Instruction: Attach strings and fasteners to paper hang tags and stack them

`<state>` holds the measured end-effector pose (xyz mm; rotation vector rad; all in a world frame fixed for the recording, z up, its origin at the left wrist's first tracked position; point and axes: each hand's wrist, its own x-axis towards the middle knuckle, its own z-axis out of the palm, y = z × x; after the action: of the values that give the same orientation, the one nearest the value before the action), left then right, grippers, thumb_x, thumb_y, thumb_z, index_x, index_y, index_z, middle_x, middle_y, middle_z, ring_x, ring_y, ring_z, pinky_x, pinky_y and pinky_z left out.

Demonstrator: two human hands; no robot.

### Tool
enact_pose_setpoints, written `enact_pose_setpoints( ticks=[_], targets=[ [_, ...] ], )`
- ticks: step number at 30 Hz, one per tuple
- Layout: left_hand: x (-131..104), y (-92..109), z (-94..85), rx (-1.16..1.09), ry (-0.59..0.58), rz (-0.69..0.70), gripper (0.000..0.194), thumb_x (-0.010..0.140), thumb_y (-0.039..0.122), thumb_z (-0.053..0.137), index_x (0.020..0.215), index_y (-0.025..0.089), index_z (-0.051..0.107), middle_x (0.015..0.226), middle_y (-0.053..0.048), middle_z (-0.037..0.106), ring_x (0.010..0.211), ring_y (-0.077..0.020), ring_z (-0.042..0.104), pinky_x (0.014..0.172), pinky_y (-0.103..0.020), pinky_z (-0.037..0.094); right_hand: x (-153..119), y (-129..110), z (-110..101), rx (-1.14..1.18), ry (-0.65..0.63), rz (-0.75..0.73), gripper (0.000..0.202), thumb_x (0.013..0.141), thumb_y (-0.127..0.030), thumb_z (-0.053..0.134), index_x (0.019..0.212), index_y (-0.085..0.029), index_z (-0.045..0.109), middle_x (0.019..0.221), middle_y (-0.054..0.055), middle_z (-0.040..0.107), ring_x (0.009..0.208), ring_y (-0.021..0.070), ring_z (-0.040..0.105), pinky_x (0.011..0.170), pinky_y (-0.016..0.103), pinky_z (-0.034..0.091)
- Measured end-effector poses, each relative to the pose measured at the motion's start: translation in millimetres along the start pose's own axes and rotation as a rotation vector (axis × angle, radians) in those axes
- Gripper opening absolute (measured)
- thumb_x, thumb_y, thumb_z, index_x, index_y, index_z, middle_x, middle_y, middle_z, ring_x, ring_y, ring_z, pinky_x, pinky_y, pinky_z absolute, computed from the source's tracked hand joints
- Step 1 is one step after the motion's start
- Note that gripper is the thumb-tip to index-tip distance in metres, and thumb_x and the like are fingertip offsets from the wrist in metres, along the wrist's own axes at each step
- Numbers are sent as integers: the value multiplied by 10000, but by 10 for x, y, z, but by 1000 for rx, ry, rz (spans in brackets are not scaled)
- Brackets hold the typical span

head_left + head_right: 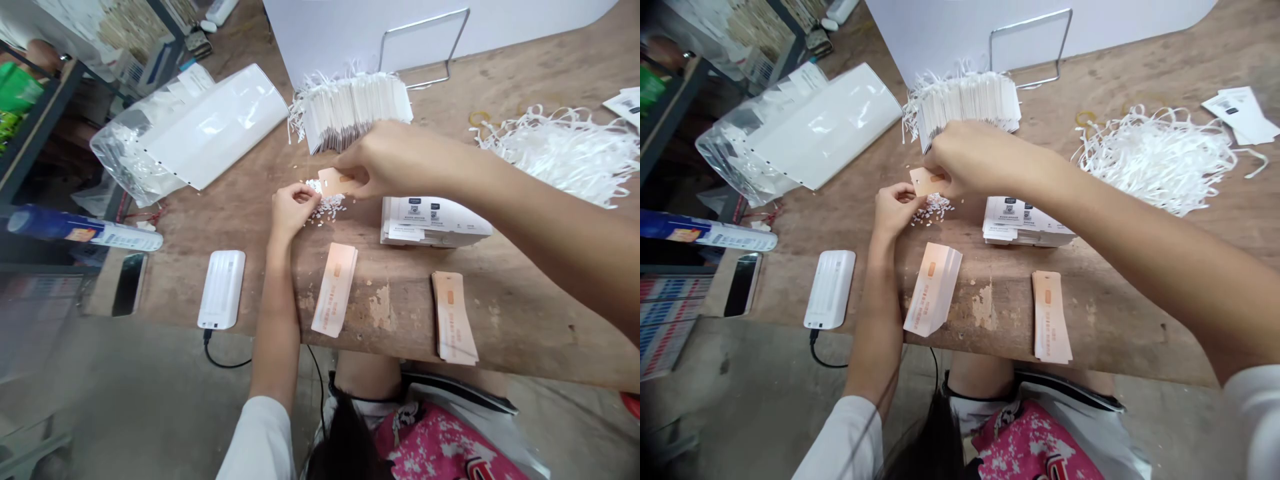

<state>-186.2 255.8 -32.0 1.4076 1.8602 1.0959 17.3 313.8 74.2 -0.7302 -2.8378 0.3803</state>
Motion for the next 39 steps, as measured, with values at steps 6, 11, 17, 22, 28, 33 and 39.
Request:
enact_pose_setpoints(
  ticks=[6,11,17,22,28,33,39],
  targets=[
    [-28,274,-137,414,208,233,226,709,143,644,913,207,717,963,-46,690,930,-198,618,910,-346,464,-379,-223,-220,-20,54,99,176,791,-179,587,623,-173,538,556,5,493,565,123,441,582,279,238],
    [-439,842,-165,-157,-39,163,217,818,346,620,861,167,735,815,-53,723,746,-161,659,709,-282,543,-844,-459,-185,47,132,211,102,825,-224,568,737,-172,565,585,-9,497,532,102,392,567,262,222],
    [-935,1362,21,-282,-352,68,163,683,316,770,737,166,738,713,-42,719,663,-165,667,615,-261,557,-1319,-656,38,179,250,329,102,823,-271,580,791,-174,580,660,1,565,577,108,429,571,239,253],
    [-725,1129,96,-272,-202,-51,136,766,269,682,706,154,723,719,-79,711,626,-150,659,657,-296,555,-1576,-694,122,231,309,426,79,801,-231,570,749,-174,585,637,-4,560,556,100,405,577,236,268],
    [-185,617,-12,222,73,-29,73,689,105,661,652,161,690,668,-76,698,680,-204,661,762,-369,536,-1883,-667,133,293,319,505,143,789,-267,585,681,-174,572,573,-25,499,538,94,370,537,235,257],
    [-103,492,67,514,-37,294,390,768,18,478,1022,195,715,1073,-101,736,1024,-244,667,980,-442,452,-2263,-576,271,297,381,638,209,764,-334,622,861,-170,707,714,43,699,613,171,586,551,252,387],
    [-394,730,50,661,-25,419,448,769,33,540,1140,252,662,1288,-60,643,1309,-269,486,1150,-539,208,-2882,-562,477,316,437,854,485,745,-434,640,1139,-161,710,986,89,753,819,299,713,698,343,543]
  ],
)
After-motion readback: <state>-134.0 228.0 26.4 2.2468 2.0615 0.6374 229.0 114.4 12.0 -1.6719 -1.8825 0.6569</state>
